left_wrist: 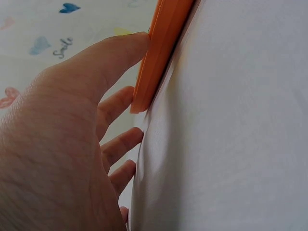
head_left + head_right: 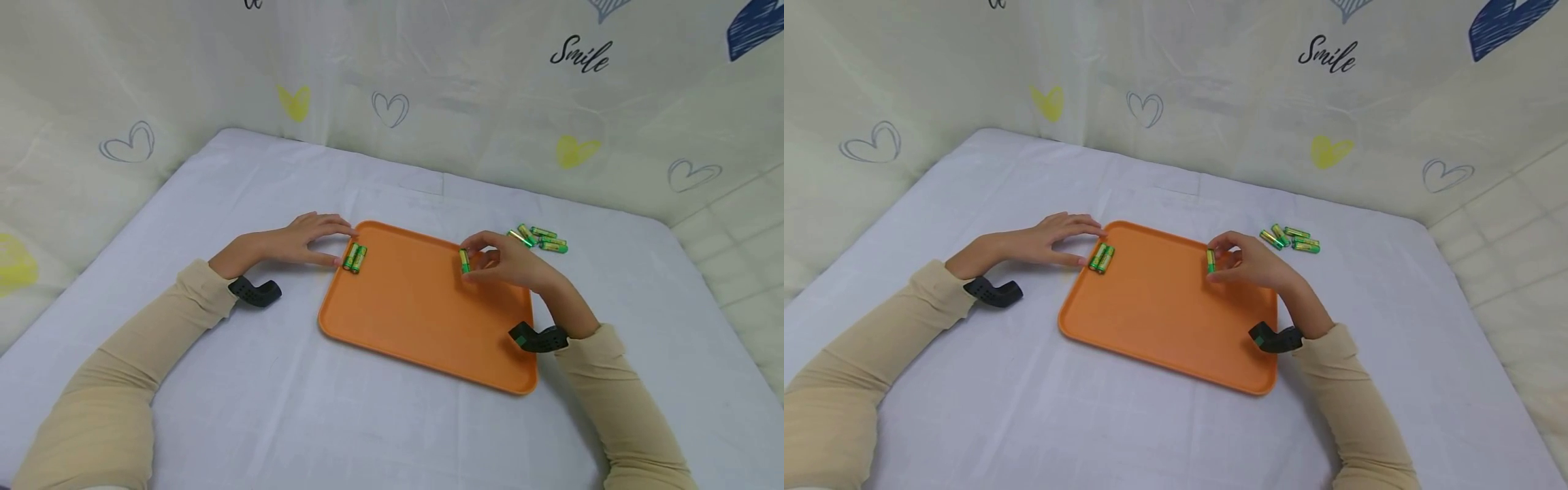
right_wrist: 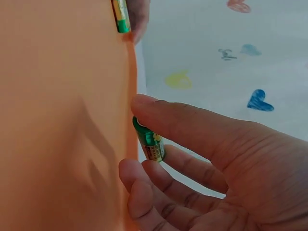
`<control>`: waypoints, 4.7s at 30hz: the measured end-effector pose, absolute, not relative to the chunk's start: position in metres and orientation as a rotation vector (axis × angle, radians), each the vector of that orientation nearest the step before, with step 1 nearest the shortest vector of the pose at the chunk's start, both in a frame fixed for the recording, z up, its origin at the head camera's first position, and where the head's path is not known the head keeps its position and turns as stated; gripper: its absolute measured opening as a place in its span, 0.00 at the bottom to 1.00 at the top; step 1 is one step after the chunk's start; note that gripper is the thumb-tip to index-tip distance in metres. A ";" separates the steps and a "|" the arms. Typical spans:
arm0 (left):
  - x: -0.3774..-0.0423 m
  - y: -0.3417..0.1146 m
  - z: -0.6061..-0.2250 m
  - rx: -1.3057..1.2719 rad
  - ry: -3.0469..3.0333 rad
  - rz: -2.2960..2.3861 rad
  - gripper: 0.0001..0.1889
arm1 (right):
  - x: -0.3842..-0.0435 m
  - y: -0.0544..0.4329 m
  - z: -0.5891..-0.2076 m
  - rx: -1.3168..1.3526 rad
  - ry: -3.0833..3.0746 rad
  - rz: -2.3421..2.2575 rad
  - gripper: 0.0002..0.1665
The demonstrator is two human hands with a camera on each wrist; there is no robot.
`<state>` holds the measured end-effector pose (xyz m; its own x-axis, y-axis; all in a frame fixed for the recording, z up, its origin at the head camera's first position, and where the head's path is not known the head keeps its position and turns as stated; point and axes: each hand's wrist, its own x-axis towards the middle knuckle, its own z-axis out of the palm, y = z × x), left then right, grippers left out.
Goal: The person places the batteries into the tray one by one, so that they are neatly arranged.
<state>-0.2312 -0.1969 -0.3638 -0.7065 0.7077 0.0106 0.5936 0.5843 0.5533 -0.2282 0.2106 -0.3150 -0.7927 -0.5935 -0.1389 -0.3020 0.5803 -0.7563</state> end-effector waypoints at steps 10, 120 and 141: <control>-0.231 -0.197 -0.363 1.030 2.609 0.761 0.31 | -0.224 0.190 -0.317 -0.719 2.392 -1.150 0.29; -0.232 -0.196 -0.364 0.991 2.589 0.765 0.33 | -0.210 0.070 -0.345 -0.613 2.362 -1.272 0.30; -0.232 -0.196 -0.365 1.018 2.606 0.762 0.33 | -0.214 0.106 -0.343 -0.516 2.366 -1.375 0.19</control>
<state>-0.2316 -0.1957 -0.3646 -0.7280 0.6848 -0.0334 0.5589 0.6210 0.5495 -0.2145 0.1064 -0.3433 -0.8706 -0.4773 -0.1195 -0.1324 0.4611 -0.8774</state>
